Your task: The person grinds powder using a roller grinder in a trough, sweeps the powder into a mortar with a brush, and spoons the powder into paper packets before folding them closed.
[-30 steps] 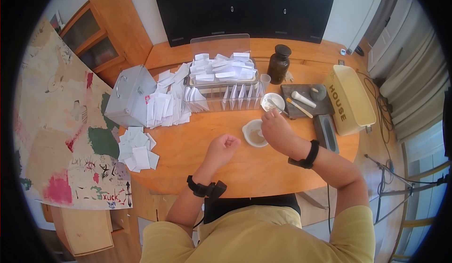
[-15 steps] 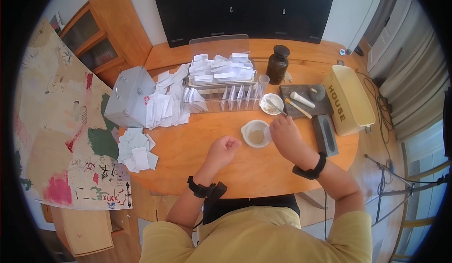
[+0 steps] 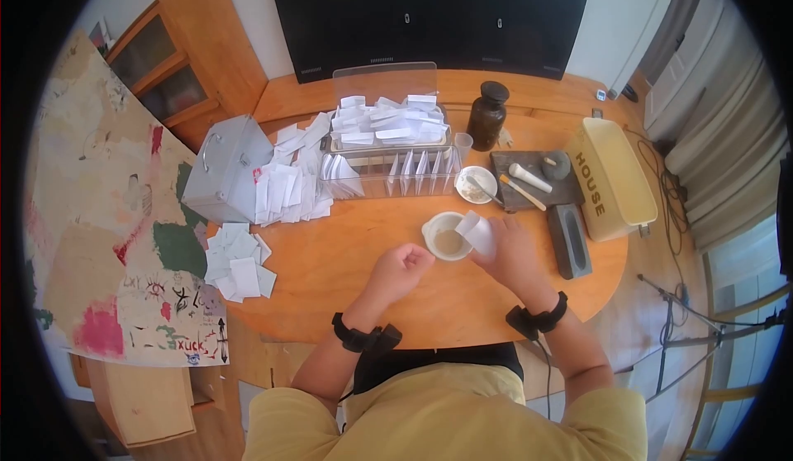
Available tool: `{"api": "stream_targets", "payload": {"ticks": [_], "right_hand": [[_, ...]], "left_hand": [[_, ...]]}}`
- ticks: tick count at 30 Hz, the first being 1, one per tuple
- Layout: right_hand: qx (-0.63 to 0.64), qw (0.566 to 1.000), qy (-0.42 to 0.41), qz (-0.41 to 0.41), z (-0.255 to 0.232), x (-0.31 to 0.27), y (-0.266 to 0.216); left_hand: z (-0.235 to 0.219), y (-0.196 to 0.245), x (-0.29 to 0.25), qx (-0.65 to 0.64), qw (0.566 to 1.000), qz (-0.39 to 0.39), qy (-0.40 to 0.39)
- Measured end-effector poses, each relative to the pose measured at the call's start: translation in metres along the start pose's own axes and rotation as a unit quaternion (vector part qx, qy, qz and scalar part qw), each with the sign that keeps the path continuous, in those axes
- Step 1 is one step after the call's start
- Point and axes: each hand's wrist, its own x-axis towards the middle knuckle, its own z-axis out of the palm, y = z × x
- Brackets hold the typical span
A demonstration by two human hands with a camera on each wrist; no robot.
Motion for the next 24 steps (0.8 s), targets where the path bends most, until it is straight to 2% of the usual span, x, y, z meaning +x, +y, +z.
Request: {"api": "stream_targets", "payload": {"ticks": [2, 6, 8, 11, 13, 15, 17, 19, 21, 24], "right_hand": [[0.116, 0.992, 0.048, 0.018, 0.017, -0.004, -0.012], [0.177, 0.979, 0.097, 0.021, 0.043, -0.010, -0.050], [0.202, 0.972, 0.118, 0.022, 0.055, -0.010, -0.064], [0.268, 0.961, 0.059, 0.033, 0.066, -0.007, -0.084], [0.270, 0.962, 0.015, 0.036, 0.063, -0.008, -0.096], [0.250, 0.968, -0.007, 0.027, 0.065, -0.010, -0.097], [0.261, 0.965, 0.012, 0.019, 0.063, -0.015, -0.092], [0.256, 0.966, 0.020, 0.019, 0.060, -0.024, -0.083], [0.235, 0.971, 0.018, 0.029, 0.056, -0.035, -0.070], [0.225, 0.973, -0.008, 0.051, 0.051, -0.051, -0.056]], "left_hand": [[0.007, 0.001, -0.002, -0.012, 0.999, 0.029, -0.007], [0.009, 0.014, -0.010, 0.030, 0.994, 0.094, 0.043], [0.002, 0.011, -0.015, 0.044, 0.992, 0.084, 0.077], [-0.011, 0.001, -0.024, 0.037, 0.992, 0.053, 0.110], [-0.027, -0.007, -0.029, 0.031, 0.990, 0.025, 0.138], [-0.057, -0.024, -0.025, 0.053, 0.984, -0.019, 0.168], [-0.101, -0.043, -0.015, 0.100, 0.971, -0.008, 0.216], [-0.164, -0.064, 0.001, 0.235, 0.938, 0.025, 0.252], [-0.216, -0.060, 0.013, 0.326, 0.898, 0.013, 0.296], [-0.285, -0.056, 0.041, 0.390, 0.869, -0.026, 0.302]]}}
